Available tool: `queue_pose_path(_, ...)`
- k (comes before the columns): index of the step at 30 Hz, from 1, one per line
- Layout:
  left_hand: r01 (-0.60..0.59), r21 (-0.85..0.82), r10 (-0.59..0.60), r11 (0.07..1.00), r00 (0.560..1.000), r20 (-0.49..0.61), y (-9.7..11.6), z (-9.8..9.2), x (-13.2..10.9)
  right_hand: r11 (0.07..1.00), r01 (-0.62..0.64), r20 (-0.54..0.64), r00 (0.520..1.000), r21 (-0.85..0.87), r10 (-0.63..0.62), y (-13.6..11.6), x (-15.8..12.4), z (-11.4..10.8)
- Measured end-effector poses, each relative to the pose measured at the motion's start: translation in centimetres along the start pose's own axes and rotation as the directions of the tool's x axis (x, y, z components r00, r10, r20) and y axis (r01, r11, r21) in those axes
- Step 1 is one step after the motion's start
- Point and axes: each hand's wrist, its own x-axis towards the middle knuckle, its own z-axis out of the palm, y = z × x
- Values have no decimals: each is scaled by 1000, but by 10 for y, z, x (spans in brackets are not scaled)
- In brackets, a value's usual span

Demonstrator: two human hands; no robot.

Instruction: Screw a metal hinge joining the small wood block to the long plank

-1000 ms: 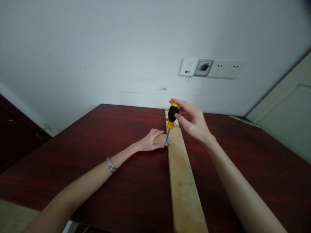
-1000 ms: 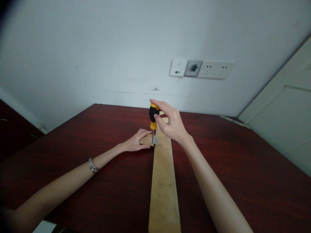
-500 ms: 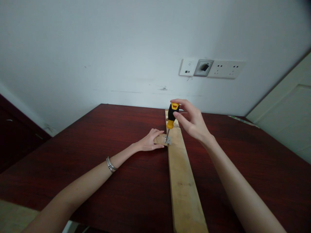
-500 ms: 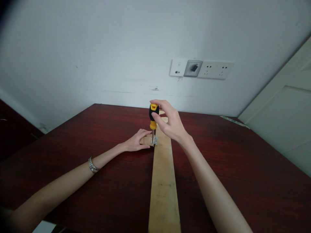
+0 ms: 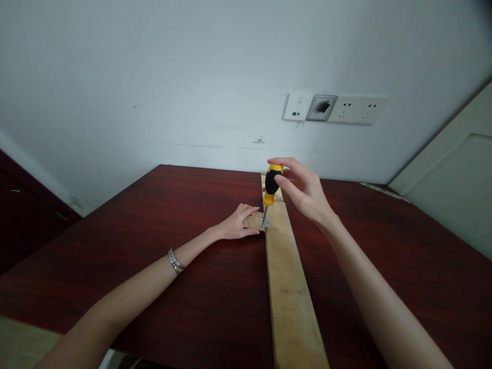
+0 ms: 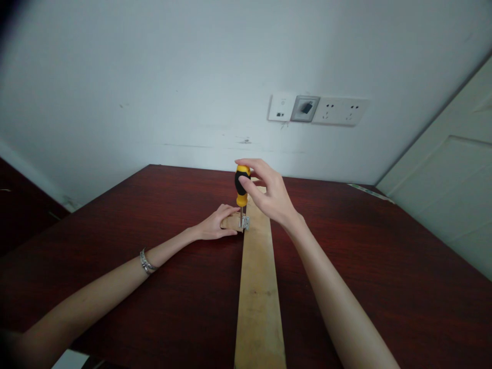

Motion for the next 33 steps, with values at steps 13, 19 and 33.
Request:
queue_pose_path(13, 5, 5, -5, 1000, 1000, -1, 2, 0, 0, 991, -24, -77, 997, -130, 14, 2, 3, -2)
queue_pose_path(19, 7, 1, -7, 1000, 1000, 1, 3, 0, 1, 997, -82, 111, 991, 8, 80, -2, 2, -12)
queue_pose_path(33, 5, -6, -5, 1000, 1000, -2, 4, -1, 0, 996, -80, 177, 982, 33, 73, 0, 1, -10)
